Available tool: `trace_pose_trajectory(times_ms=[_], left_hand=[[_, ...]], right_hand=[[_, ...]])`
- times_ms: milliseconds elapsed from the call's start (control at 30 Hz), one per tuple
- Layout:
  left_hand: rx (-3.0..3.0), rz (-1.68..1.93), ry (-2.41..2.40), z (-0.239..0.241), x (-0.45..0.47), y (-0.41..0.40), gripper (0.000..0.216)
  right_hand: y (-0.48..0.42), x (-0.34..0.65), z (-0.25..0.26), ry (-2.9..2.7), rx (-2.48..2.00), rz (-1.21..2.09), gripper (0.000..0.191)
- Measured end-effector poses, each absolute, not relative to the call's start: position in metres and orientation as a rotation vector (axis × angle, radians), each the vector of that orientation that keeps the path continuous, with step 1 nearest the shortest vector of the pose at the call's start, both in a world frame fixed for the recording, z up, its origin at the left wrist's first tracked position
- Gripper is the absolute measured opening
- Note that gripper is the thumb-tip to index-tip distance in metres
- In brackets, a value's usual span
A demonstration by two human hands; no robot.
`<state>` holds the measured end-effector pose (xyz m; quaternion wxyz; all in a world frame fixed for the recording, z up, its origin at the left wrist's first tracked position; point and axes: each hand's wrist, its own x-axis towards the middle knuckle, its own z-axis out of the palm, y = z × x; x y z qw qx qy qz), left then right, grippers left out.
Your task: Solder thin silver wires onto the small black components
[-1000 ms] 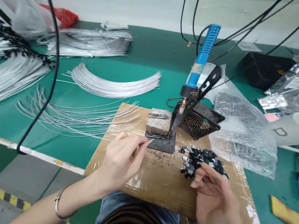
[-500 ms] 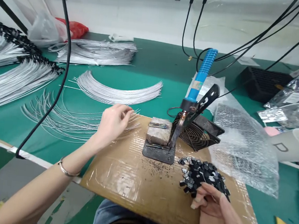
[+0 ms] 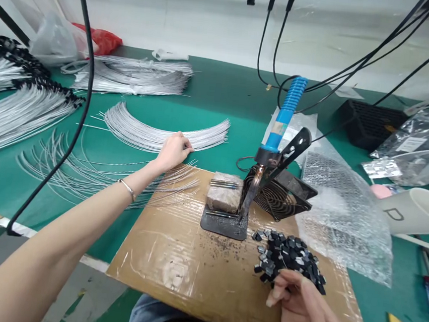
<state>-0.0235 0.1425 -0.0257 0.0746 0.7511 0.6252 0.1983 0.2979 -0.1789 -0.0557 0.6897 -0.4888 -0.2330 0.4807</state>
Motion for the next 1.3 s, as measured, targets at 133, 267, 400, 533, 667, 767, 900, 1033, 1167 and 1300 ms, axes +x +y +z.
trace_pose_trajectory(times_ms=[133, 267, 400, 533, 667, 767, 900, 1033, 1167, 1300], left_hand=[[2.156, 0.688, 1.856, -0.019, -0.025, 0.143, 0.035], [2.033, 0.835, 1.827, -0.005, -0.024, 0.137, 0.034], [1.916, 1.001, 1.755, 0.013, -0.023, 0.127, 0.026], [1.859, 1.132, 1.697, 0.043, -0.028, 0.098, 0.017], [1.898, 1.094, 1.62, 0.081, -0.041, 0.039, 0.019], [1.957, 0.853, 1.522, 0.1, -0.053, -0.007, 0.022], [1.896, 0.435, 1.18, 0.095, -0.06, -0.043, 0.018], [1.791, 0.399, 1.077, 0.074, -0.05, -0.055, 0.019], [1.776, 0.43, 1.099, 0.06, -0.044, -0.061, 0.02], [1.717, 0.446, 1.107, 0.054, -0.048, -0.065, 0.022]], right_hand=[[-0.179, 0.298, -0.056, -0.511, -1.118, 1.081, 0.023], [-0.18, 0.298, -0.055, -0.51, -1.135, 1.074, 0.024], [-0.18, 0.297, -0.053, -0.508, -1.131, 1.07, 0.023], [-0.179, 0.297, -0.053, -0.541, -1.123, 1.061, 0.023], [-0.178, 0.293, -0.052, -0.595, -1.142, 0.983, 0.022], [-0.174, 0.278, -0.046, -0.658, -1.16, 0.93, 0.017], [-0.171, 0.243, -0.03, -0.811, -1.141, 1.031, 0.02], [-0.169, 0.216, -0.013, -0.89, -1.059, 1.234, 0.023], [-0.167, 0.207, -0.005, -0.903, -1.071, 1.279, 0.019], [-0.165, 0.204, -0.006, -0.818, -1.109, 1.295, 0.021]])
